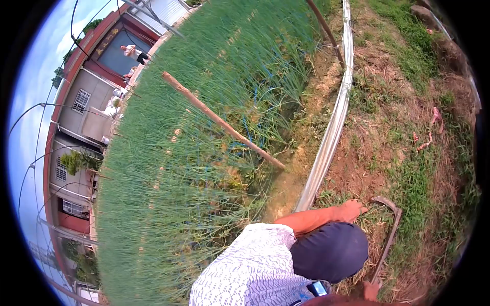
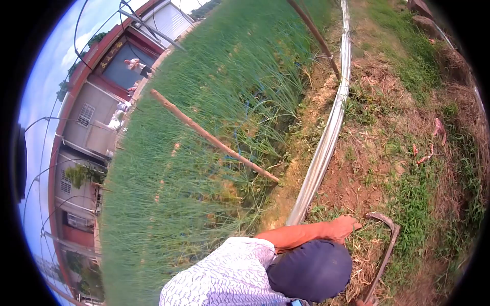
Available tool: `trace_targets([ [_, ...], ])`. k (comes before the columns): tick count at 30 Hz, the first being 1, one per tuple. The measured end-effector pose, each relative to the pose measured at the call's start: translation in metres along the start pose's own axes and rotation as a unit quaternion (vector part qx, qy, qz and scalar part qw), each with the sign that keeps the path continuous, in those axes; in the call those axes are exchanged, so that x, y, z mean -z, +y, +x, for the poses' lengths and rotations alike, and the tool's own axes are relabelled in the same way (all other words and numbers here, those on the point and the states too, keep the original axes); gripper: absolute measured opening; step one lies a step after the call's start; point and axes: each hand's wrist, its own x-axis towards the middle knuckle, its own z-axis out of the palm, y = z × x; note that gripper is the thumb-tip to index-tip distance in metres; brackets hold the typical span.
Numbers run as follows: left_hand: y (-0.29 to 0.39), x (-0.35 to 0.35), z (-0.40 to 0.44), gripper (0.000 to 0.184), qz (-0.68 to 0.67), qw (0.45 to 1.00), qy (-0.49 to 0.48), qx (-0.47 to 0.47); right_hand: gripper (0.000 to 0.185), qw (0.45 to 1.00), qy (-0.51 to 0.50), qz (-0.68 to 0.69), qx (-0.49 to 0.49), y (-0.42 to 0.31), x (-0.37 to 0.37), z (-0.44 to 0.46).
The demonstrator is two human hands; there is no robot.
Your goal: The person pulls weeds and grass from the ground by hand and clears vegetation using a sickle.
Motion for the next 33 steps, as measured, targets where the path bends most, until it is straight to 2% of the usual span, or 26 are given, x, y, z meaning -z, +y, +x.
trace_targets([
  [1, -0.007, -0.020, 0.000, 0.068, 0.019, 0.997, 0.061, -0.035, 0.046, 0.998, 0.041, -0.030, 0.033, -0.001, -0.008, -0.002],
  [2, -0.011, -0.030, 0.001, 0.071, 0.037, 0.989, 0.122, -0.070, 0.041, 0.989, 0.146, -0.036, -0.006, 0.023, -0.034, 0.013],
  [4, 0.002, -0.015, -0.005, 0.071, 0.022, 0.991, 0.110, -0.070, 0.031, 0.985, 0.151, 0.042, -0.074, 0.049, -0.034, 0.046],
  [5, 0.008, -0.015, -0.006, 0.069, 0.056, 0.987, 0.139, -0.053, 0.026, 0.985, 0.050, 0.125, -0.108, 0.059, -0.028, 0.051],
  [6, 0.014, -0.021, -0.007, 0.067, 0.085, 0.982, 0.163, -0.041, 0.014, 0.976, -0.005, 0.182, -0.119, 0.034, -0.014, 0.048],
  [7, 0.020, -0.031, -0.004, 0.061, 0.081, 0.982, 0.163, -0.050, 0.014, 0.970, -0.025, 0.203, -0.131, 0.012, -0.001, 0.042],
  [11, 0.005, -0.011, 0.006, 0.034, 0.032, 0.992, 0.086, -0.087, 0.019, 0.971, 0.041, 0.151, -0.183, -0.087, 0.036, 0.010],
  [12, -0.003, -0.003, 0.008, 0.028, 0.021, 0.994, 0.080, -0.071, 0.022, 0.978, 0.053, 0.123, -0.159, -0.068, 0.035, 0.010],
  [14, -0.031, 0.019, 0.012, 0.027, 0.019, 0.996, 0.091, 0.006, 0.027, 0.978, 0.108, 0.087, -0.159, -0.081, 0.043, -0.002],
  [15, -0.054, 0.030, 0.018, 0.029, 0.002, 0.990, 0.117, 0.078, 0.027, 0.972, 0.120, 0.085, -0.181, -0.081, 0.047, -0.008],
  [16, -0.063, 0.055, 0.019, 0.017, -0.027, 0.966, 0.178, 0.184, 0.030, 0.973, 0.135, 0.073, -0.175, -0.081, 0.051, -0.012],
  [17, -0.079, 0.082, 0.024, 0.018, -0.042, 0.945, 0.164, 0.280, 0.033, 0.973, 0.145, 0.062, -0.168, -0.085, 0.052, -0.015],
  [18, -0.124, 0.075, 0.035, 0.017, -0.053, 0.940, 0.213, 0.262, 0.038, 0.965, 0.151, 0.088, -0.194, -0.102, 0.056, -0.019],
  [20, -0.110, 0.143, 0.041, 0.015, -0.142, 0.916, 0.200, 0.316, 0.041, 0.961, 0.213, 0.028, -0.177, -0.122, 0.071, -0.020],
  [21, -0.122, 0.130, 0.048, 0.015, -0.141, 0.921, 0.193, 0.306, 0.041, 0.959, 0.218, 0.008, -0.179, -0.126, 0.079, -0.017],
  [23, -0.146, 0.095, 0.063, 0.017, -0.058, 0.943, 0.266, 0.192, 0.042, 0.959, 0.232, 0.009, -0.161, -0.131, 0.092, -0.006],
  [24, -0.120, 0.090, 0.056, 0.020, -0.165, 0.946, 0.240, 0.144, 0.043, 0.960, 0.234, 0.010, -0.152, -0.145, 0.102, -0.001],
  [25, -0.082, 0.086, 0.046, 0.029, -0.180, 0.957, 0.212, 0.079, 0.044, 0.961, 0.240, 0.014, -0.135, -0.157, 0.108, 0.007],
  [26, -0.080, 0.063, 0.043, 0.039, -0.062, 0.979, 0.185, -0.050, 0.044, 0.962, 0.247, 0.015, -0.117, -0.165, 0.114, 0.018],
  [27, -0.066, 0.039, 0.034, 0.045, -0.015, 0.956, 0.244, -0.160, 0.044, 0.961, 0.250, 0.016, -0.119, -0.164, 0.118, 0.032],
  [29, -0.020, 0.026, 0.002, 0.050, -0.070, 0.986, 0.019, -0.153, 0.046, 0.978, 0.180, -0.049, -0.096, -0.162, 0.121, 0.058],
  [30, -0.005, 0.026, -0.009, 0.052, -0.084, 0.980, -0.109, -0.147, 0.046, 0.979, 0.176, -0.051, -0.094, -0.169, 0.121, 0.064],
  [32, -0.003, 0.020, -0.023, 0.053, -0.166, 0.958, -0.160, -0.173, 0.047, 0.995, 0.068, -0.023, -0.073, -0.182, 0.121, 0.072],
  [33, 0.008, 0.057, -0.013, 0.056, -0.219, 0.926, -0.293, -0.094, 0.046, 0.998, 0.046, -0.020, -0.044, -0.172, 0.119, 0.079],
])
